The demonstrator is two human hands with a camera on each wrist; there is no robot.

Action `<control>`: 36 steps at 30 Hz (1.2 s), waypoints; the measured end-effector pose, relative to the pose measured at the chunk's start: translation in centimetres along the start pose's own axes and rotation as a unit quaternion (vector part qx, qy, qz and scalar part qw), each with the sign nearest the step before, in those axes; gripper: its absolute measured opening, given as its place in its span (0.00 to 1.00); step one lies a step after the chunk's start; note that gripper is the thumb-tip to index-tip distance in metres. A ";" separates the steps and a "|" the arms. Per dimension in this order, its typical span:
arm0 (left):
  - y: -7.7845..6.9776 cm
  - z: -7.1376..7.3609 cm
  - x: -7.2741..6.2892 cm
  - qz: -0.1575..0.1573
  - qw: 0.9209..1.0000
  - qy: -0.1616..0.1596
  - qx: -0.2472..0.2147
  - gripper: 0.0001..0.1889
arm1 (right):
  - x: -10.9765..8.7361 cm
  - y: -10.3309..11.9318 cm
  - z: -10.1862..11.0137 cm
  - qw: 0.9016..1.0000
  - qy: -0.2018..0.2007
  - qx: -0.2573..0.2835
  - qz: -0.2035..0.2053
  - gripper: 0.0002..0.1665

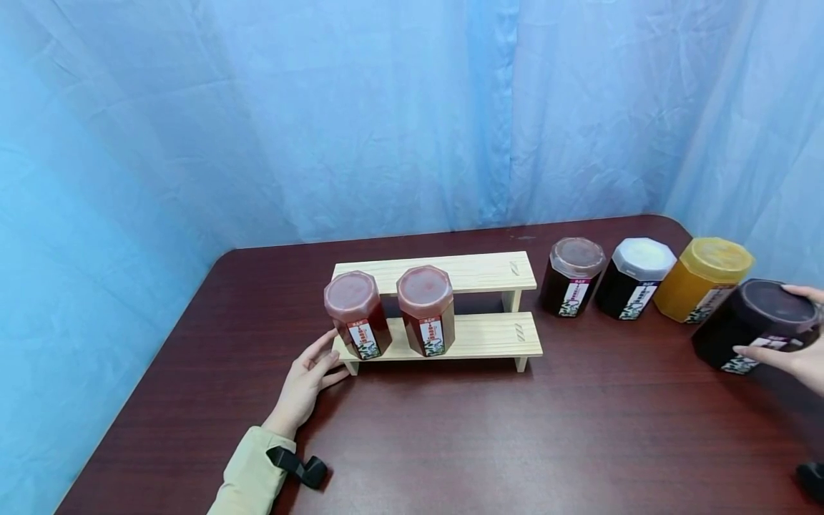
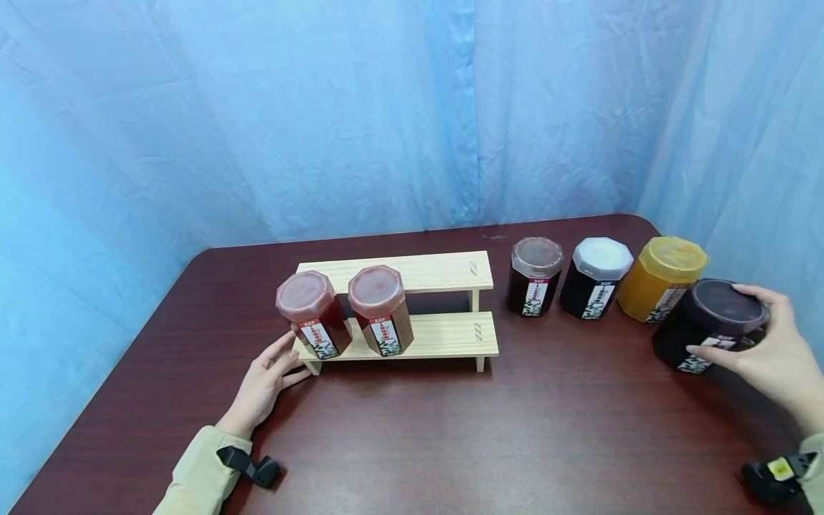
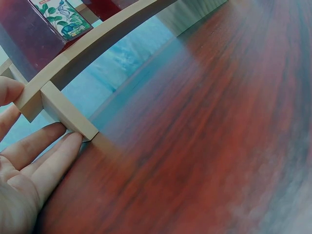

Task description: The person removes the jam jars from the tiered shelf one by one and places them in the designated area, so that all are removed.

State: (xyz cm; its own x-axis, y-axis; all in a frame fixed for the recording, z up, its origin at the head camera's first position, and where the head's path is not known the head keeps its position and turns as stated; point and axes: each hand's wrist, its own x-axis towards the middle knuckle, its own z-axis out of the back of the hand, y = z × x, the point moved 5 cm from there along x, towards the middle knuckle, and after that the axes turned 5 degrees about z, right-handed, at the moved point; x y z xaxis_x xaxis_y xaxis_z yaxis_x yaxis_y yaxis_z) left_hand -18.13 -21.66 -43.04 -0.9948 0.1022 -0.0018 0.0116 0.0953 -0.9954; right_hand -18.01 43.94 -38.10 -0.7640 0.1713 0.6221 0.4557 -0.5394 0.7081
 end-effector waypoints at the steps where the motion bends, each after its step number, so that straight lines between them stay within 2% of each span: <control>1: 0.0 0.0 0.0 -0.001 1.000 0.001 0.000 0.28 | 0.0 -0.1 0.0 1.000 0.002 0.002 0.002 0.58; 4: 0.1 0.0 0.0 0.013 1.000 -0.009 0.005 0.30 | 0.0 -1.3 0.2 1.000 0.007 -0.006 0.007 0.60; 5: 0.1 0.1 0.0 0.030 0.999 -0.023 0.012 0.31 | 0.0 -2.0 0.3 1.000 0.009 -0.009 0.009 0.60; 8: 0.1 0.1 -0.1 0.055 0.998 -0.038 0.011 0.29 | 0.0 -4.2 0.7 1.000 0.016 -0.017 0.012 0.64; 13: 0.0 0.0 -0.2 0.070 0.997 -0.043 0.002 0.26 | 0.0 -6.5 1.0 0.999 0.031 0.008 0.008 0.65; 18: -0.1 -0.1 -0.1 0.061 0.997 -0.037 0.002 0.27 | -0.1 -6.1 0.9 0.999 0.039 -0.004 0.005 0.65; 22: 0.1 0.0 0.0 0.064 0.997 -0.038 0.001 0.27 | -0.1 -4.1 0.5 0.999 0.039 -0.014 0.003 0.64; 26: 0.2 0.1 0.0 0.066 0.997 -0.040 0.000 0.26 | 0.0 -2.4 0.1 0.999 0.037 0.011 -0.001 0.62; 28: 0.1 0.0 0.0 0.066 0.997 -0.041 -0.001 0.26 | 0.0 -2.6 0.2 0.999 0.037 0.011 0.001 0.63; 36: 0.0 -0.1 0.0 0.066 0.997 -0.039 0.001 0.26 | 0.1 -6.0 1.2 0.999 0.047 0.023 0.007 0.66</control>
State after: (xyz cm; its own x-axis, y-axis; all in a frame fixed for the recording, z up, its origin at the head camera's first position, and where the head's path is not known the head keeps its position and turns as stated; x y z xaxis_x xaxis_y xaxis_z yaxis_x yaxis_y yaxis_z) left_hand -18.15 -21.53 -43.04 -0.9894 0.0363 -0.1404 0.1430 0.0839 -0.9862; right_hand -20.26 48.12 -41.89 -0.7962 0.0853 0.5990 0.4851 -0.5017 0.7162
